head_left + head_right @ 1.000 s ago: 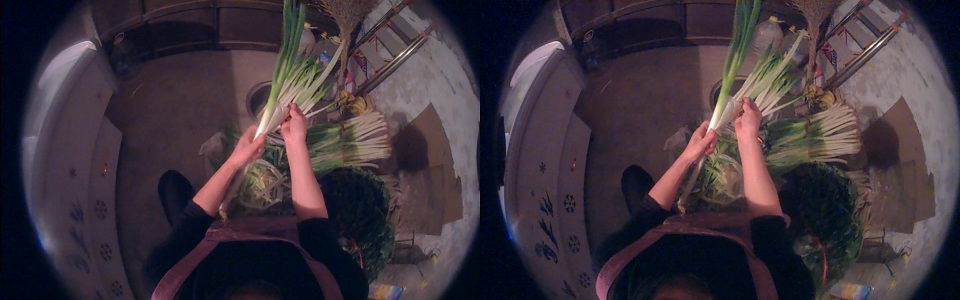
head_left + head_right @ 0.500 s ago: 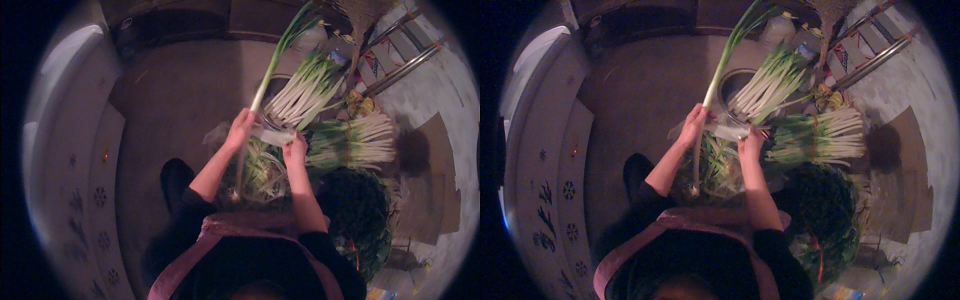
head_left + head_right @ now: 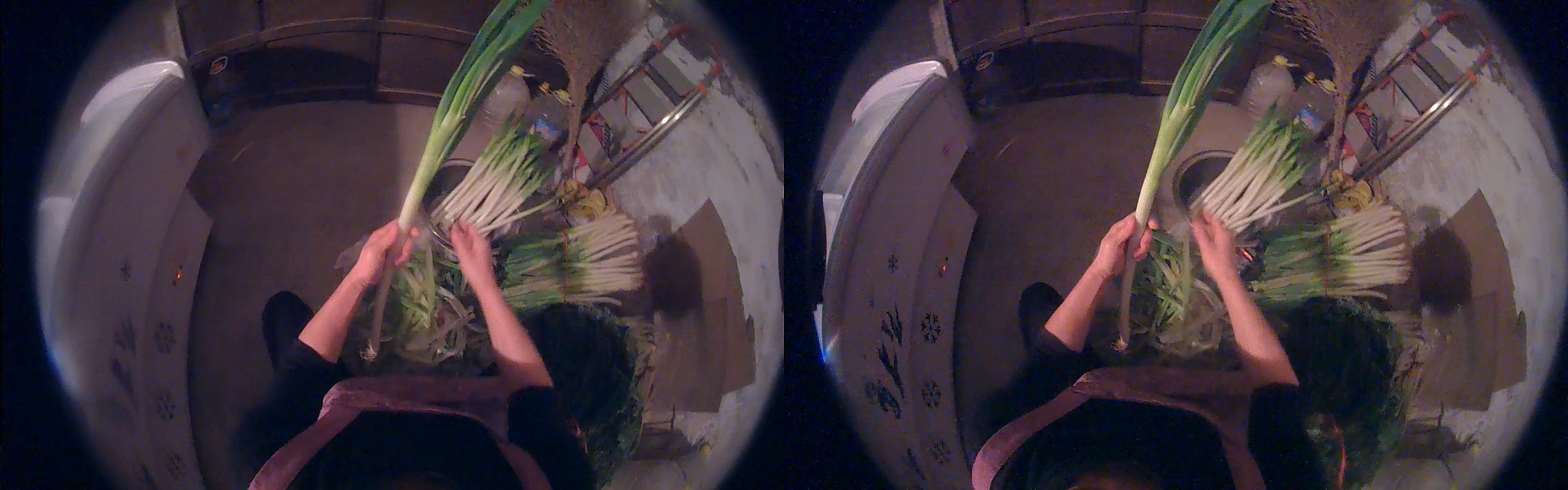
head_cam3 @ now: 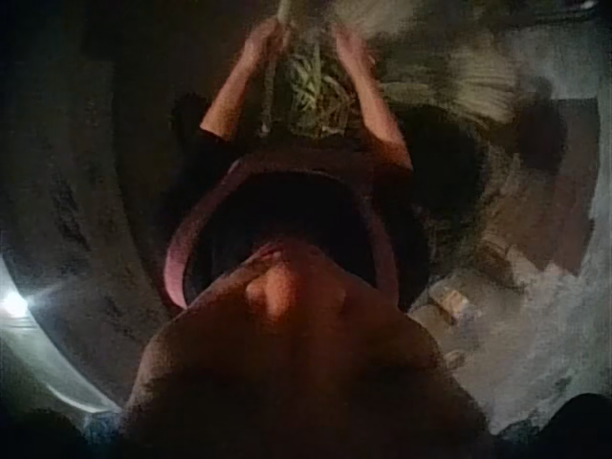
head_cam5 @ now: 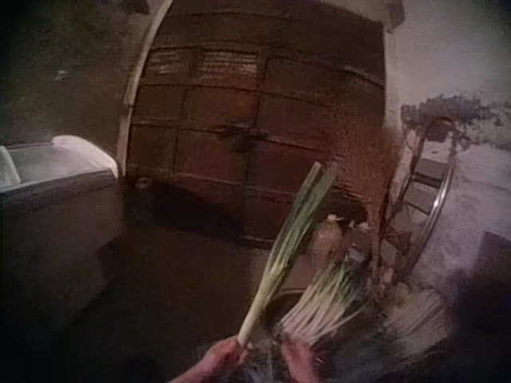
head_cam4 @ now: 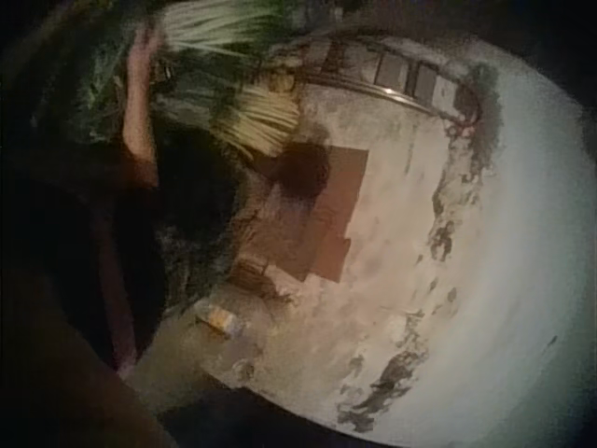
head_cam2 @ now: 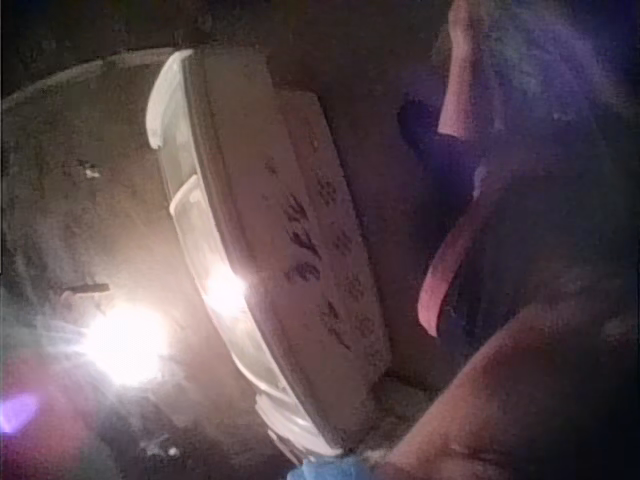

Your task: The person peels the outer layers of green onions by hand, discarding the removed layers into a plastic bag. The peeled onions are placed into a metal bowl. The person then gathers the discarded layers and moves toward a refrigerator.

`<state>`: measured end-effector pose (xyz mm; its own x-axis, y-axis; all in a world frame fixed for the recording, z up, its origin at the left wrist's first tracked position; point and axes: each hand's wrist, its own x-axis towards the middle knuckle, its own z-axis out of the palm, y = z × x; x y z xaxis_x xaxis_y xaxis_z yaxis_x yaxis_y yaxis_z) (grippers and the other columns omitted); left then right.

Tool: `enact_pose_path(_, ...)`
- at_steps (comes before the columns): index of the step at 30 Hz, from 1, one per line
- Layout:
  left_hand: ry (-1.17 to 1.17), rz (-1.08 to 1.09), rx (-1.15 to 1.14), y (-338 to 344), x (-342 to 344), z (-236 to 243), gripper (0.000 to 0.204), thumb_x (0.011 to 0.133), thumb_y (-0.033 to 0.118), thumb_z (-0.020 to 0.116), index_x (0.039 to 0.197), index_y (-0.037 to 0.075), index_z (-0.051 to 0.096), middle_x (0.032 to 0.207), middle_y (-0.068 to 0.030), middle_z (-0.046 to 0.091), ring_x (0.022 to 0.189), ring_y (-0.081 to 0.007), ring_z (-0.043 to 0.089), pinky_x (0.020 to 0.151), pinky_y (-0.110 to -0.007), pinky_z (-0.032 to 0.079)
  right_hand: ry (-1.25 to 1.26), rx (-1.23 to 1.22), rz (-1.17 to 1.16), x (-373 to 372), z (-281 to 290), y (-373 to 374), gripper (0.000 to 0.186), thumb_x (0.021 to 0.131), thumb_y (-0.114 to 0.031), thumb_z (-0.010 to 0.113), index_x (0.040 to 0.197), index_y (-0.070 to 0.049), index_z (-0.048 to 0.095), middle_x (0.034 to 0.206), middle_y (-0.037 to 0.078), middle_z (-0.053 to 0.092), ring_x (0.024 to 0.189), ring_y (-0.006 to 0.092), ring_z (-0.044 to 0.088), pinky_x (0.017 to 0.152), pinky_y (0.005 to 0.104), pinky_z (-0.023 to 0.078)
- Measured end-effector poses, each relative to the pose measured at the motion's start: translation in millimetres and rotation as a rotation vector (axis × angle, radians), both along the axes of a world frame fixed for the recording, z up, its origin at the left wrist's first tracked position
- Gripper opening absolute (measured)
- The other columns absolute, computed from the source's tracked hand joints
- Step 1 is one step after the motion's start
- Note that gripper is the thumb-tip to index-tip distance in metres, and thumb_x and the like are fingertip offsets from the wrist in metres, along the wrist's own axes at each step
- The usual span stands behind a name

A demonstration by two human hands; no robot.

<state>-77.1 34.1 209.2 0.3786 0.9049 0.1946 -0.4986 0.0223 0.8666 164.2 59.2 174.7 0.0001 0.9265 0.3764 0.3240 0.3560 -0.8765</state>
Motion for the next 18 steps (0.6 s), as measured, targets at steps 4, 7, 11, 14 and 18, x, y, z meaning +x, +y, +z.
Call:
enact_pose_path(4,0.058,-0.034,-0.041,-18,26,-8,0.057,0.1,0.061,0.048,0.115,0.007,0.059,0.076,0.0005,0.054,0.057,-0.0088,0.044,0.05,-0.023,0.033,0.384,-0.013,0.179,-26,138,12,0.025,0.1,-0.026,0.066,0.105,-0.002,0.065,0.093,0.003,0.069,0.078,0.0089,0.062,0.064,0.0246,0.052)
enact_pose_path(7,0.065,0.226,0.019,-20,44,-4,0.04,0.099,0.042,0.064,0.116,0.006,0.06,0.082,0.0016,0.056,0.067,-0.0085,0.051,0.058,-0.026,0.045,0.206,0.035,0.103,-46,164,1,0.012,0.097,-0.013,0.067,0.095,-0.002,0.063,0.087,0.002,0.068,0.075,0.0078,0.062,0.063,0.0253,0.053)
enact_pose_path(11,0.121,0.399,0.096,-19,58,1,0.022,0.101,0.022,0.064,0.112,0.004,0.059,0.082,0.0006,0.059,0.068,-0.0097,0.057,0.063,-0.028,0.052,0.398,-0.041,0.082,-55,130,-9,0.012,0.099,-0.014,0.065,0.101,-0.002,0.066,0.092,0.003,0.068,0.081,0.0108,0.065,0.066,0.0291,0.056)
enact_pose_path(14,0.017,0.234,0.039,-21,56,0,0.03,0.107,0.032,0.051,0.111,0.003,0.06,0.078,-0.0012,0.061,0.058,-0.0094,0.052,0.056,-0.026,0.045,0.843,-0.13,0.118,-45,99,-10,0.015,0.1,-0.017,0.065,0.103,-0.003,0.068,0.094,0.003,0.067,0.085,0.0123,0.064,0.068,0.031,0.056)
enact_pose_path(18,0.007,-0.17,-0.037,-27,46,-3,0.048,0.108,0.049,0.041,0.122,0.006,0.057,0.071,-0.0007,0.055,0.05,-0.0086,0.042,0.047,-0.024,0.033,0.826,-0.181,0.067,-16,66,-8,0.016,0.1,-0.021,0.066,0.103,-0.005,0.07,0.09,0.0,0.067,0.085,0.0121,0.064,0.068,0.0293,0.054)
